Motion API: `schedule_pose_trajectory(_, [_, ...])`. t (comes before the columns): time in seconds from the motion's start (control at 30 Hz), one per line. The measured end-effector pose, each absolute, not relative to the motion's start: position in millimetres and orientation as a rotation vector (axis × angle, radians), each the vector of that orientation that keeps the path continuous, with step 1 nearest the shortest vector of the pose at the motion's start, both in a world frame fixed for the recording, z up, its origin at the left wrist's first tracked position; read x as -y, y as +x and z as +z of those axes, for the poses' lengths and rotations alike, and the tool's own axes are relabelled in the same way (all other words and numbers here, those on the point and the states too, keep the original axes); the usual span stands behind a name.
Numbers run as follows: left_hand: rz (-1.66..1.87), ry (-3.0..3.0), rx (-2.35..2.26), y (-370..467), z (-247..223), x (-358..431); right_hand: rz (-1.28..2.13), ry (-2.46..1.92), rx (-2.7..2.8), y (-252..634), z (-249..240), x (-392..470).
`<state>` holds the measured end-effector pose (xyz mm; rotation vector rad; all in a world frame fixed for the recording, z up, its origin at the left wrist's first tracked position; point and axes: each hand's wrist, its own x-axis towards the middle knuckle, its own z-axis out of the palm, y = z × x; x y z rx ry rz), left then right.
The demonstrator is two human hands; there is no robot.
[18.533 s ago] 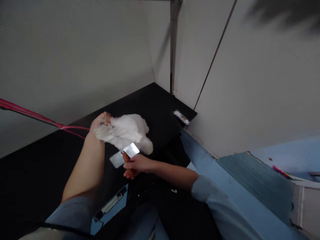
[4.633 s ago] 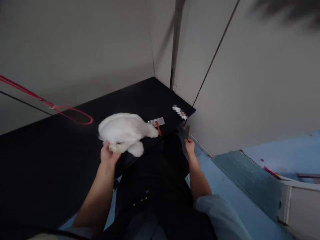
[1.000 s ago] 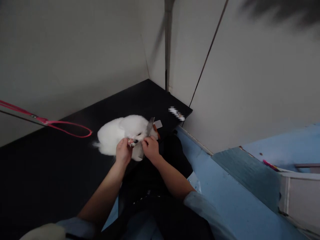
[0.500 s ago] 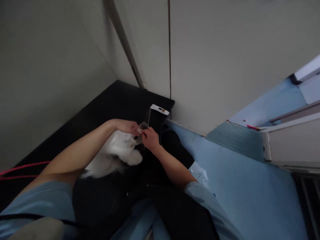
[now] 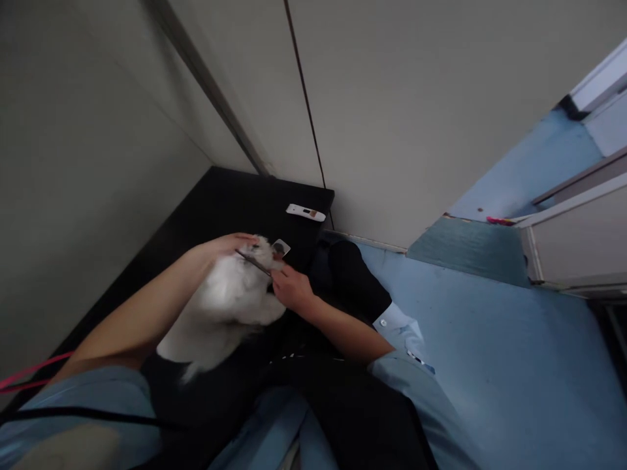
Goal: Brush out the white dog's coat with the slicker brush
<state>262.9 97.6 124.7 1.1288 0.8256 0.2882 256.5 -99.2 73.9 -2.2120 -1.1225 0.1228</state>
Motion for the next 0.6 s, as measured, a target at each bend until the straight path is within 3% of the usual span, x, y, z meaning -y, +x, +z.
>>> schedule_pose_trajectory(0.13, [0.108, 1.177, -0.928, 259, 142, -118, 0.055, -2.299, 0.989, 265, 84, 95])
schedule_pose_trajectory(0.27, [-0.018, 1.211, -1.0, 254, 156, -129, 0.034, -2.233, 1.198, 263, 94, 88])
schedule_pose_trajectory(0.6, [-0.031, 1.171, -0.949, 238, 175, -122, -0.127, -2.267, 1.11, 274, 109, 86])
